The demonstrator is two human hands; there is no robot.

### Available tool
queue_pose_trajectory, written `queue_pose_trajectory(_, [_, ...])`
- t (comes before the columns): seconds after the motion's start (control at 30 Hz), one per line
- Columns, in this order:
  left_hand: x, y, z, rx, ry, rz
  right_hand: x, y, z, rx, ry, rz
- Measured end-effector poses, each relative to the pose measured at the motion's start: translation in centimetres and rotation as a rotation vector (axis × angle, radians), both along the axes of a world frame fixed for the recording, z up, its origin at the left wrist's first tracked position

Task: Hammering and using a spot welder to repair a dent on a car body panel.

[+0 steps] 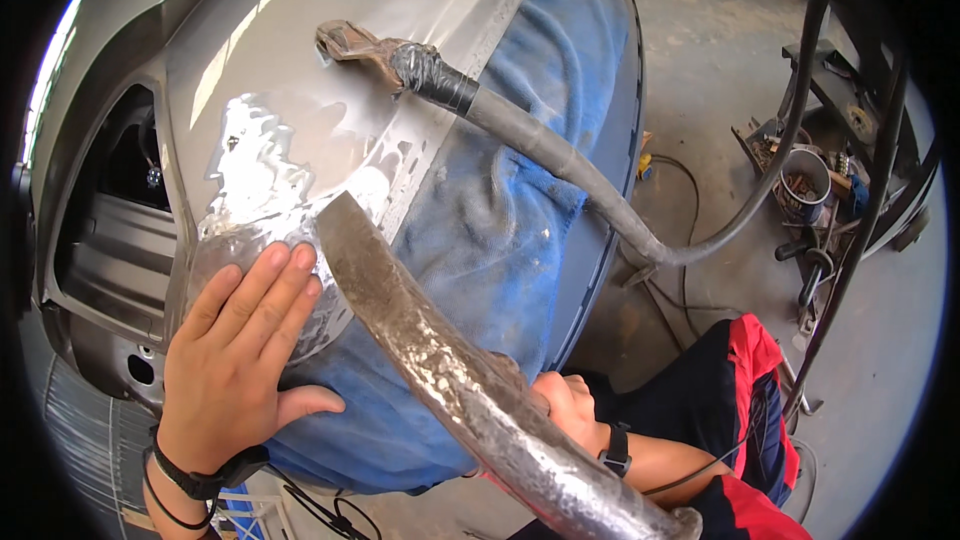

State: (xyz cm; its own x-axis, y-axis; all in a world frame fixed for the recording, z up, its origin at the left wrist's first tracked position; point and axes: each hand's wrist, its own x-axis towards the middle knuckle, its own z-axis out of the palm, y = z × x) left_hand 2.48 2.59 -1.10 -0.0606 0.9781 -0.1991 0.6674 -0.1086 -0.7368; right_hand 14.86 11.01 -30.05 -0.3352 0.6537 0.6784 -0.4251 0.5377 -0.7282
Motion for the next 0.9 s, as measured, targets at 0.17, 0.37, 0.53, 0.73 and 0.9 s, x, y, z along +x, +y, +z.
queue_pose_trajectory(0.17, [-0.1, -0.1, -0.1, 0.010, -0.003, -0.008, 0.0, 0.2, 0.4, 0.060, -0.103, -0.044])
queue_pose_trajectory(0.37, [-0.1, 0.0, 0.0, 0.011, 0.011, -0.029, 0.0, 0.1, 0.4, -0.002, -0.058, -0.014])
queue_pose_trajectory(0.53, [-0.1, 0.0, 0.0, 0.010, 0.014, -0.025, 0.4, 0.2, 0.6, 0.089, -0.195, -0.077])
queue_pose_trajectory(0.73, [-0.1, -0.1, 0.1, 0.010, 0.025, -0.023, -0.4, 0.0, -0.9, 0.060, -0.072, -0.035])
queue_pose_trajectory(0.9, [-0.2, -0.1, -0.1, 0.021, 0.009, -0.021, 0.0, -0.1, -0.7, 0.108, -0.163, -0.120])
